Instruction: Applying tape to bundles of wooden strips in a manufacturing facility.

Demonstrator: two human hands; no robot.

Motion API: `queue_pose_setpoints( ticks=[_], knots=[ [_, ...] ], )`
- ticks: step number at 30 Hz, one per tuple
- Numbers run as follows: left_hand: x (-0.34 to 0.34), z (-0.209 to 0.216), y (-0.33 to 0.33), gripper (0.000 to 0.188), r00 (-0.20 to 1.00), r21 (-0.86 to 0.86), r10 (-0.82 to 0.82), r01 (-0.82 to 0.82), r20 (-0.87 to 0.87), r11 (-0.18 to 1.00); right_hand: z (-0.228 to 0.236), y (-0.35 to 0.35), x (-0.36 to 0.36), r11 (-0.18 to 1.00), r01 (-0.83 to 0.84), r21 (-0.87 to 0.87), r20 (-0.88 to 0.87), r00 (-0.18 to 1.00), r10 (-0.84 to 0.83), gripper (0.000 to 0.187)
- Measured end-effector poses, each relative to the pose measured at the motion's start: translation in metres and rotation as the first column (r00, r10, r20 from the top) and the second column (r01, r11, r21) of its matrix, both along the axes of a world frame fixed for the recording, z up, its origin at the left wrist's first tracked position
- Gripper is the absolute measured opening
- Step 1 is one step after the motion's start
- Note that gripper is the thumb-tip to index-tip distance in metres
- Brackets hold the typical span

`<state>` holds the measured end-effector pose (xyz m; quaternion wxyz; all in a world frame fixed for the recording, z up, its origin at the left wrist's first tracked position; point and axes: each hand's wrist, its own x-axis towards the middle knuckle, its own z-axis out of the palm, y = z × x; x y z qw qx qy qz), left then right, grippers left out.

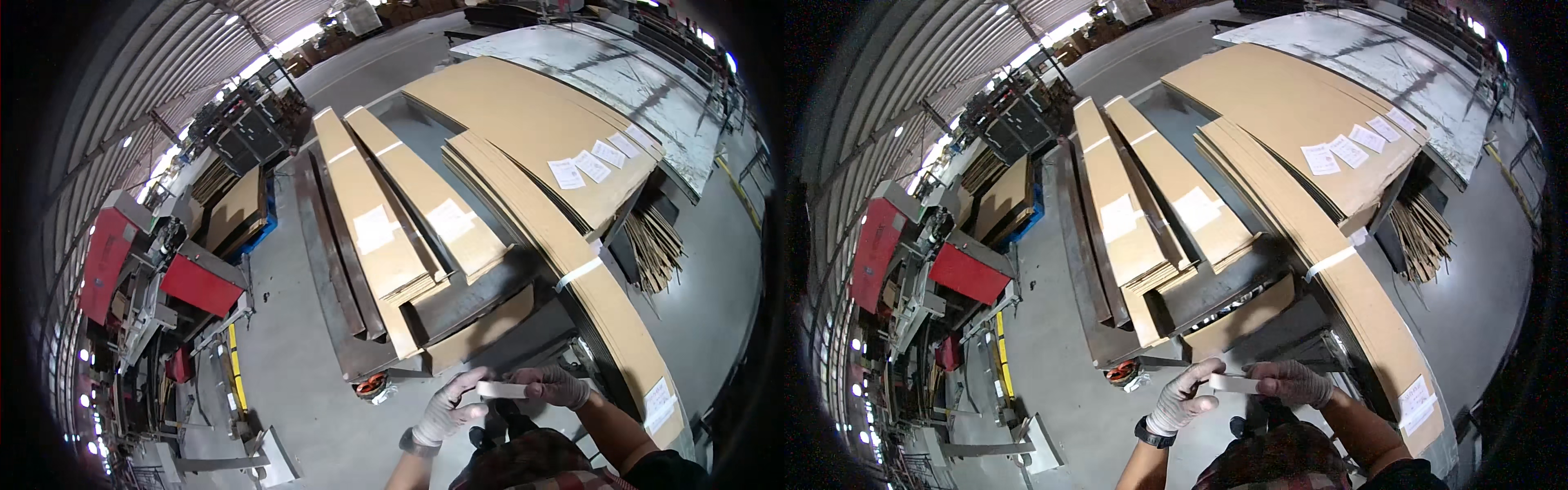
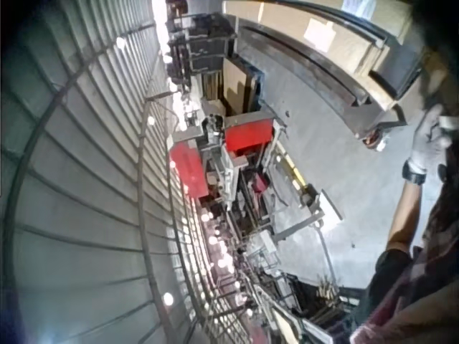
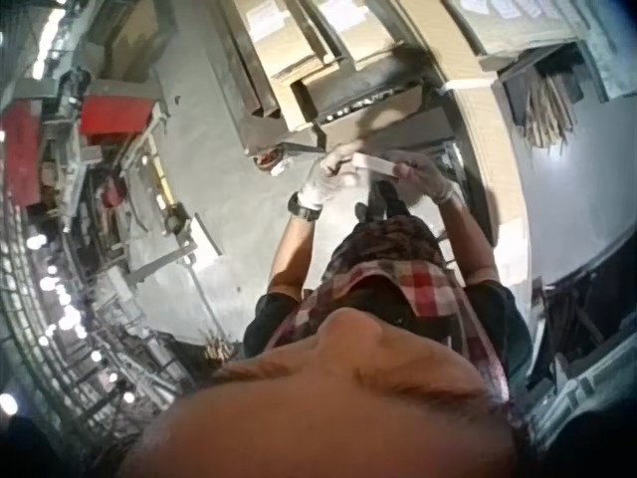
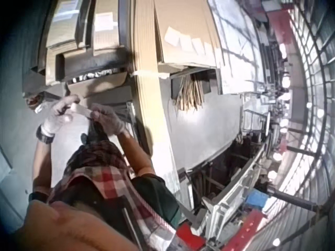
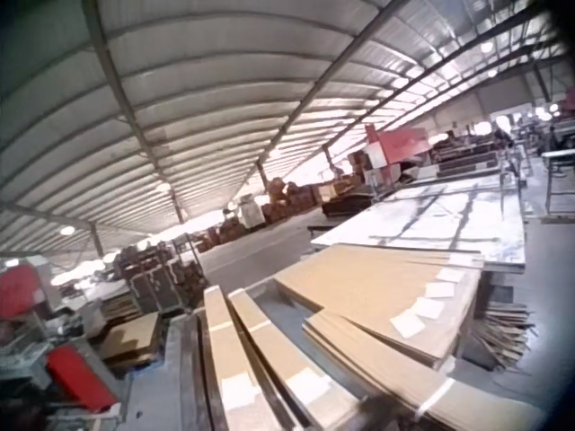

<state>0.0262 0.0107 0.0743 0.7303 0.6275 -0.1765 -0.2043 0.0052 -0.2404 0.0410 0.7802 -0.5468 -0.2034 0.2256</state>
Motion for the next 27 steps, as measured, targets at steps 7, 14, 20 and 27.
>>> queue_pose_setpoints(
  ticks=[7, 14, 20, 27],
  knots=[
    [-0.024, 0.083, 0.036, 0.041, 0.776, 0.531, -0.172, -0.234, 0.607, 0.814, 0.059, 0.033, 0.013, 0.948, -0.106, -0.3, 0.485, 0.839, 0.247, 0.024],
    [-0.08, 0.112, 0.03, 0.062, 0.717, 0.368, 0.164, -0.523, 0.677, 0.769, 0.111, 0.077, -0.025, 0.876, 0.424, -0.229, 0.895, 0.446, 0.018, 0.024],
    [-0.094, 0.066, 0.028, 0.035, 0.644, 0.013, 0.4, -0.537, 0.653, 0.843, 0.118, 0.085, -0.055, 0.762, 0.583, -0.283, 0.914, 0.404, 0.03, 0.029],
    [-0.055, 0.102, 0.009, 0.022, 0.75, 0.177, 0.308, -0.489, 0.586, 0.854, 0.12, 0.053, -0.049, 0.72, 0.622, -0.307, 0.88, 0.474, -0.035, 0.028]
  ],
)
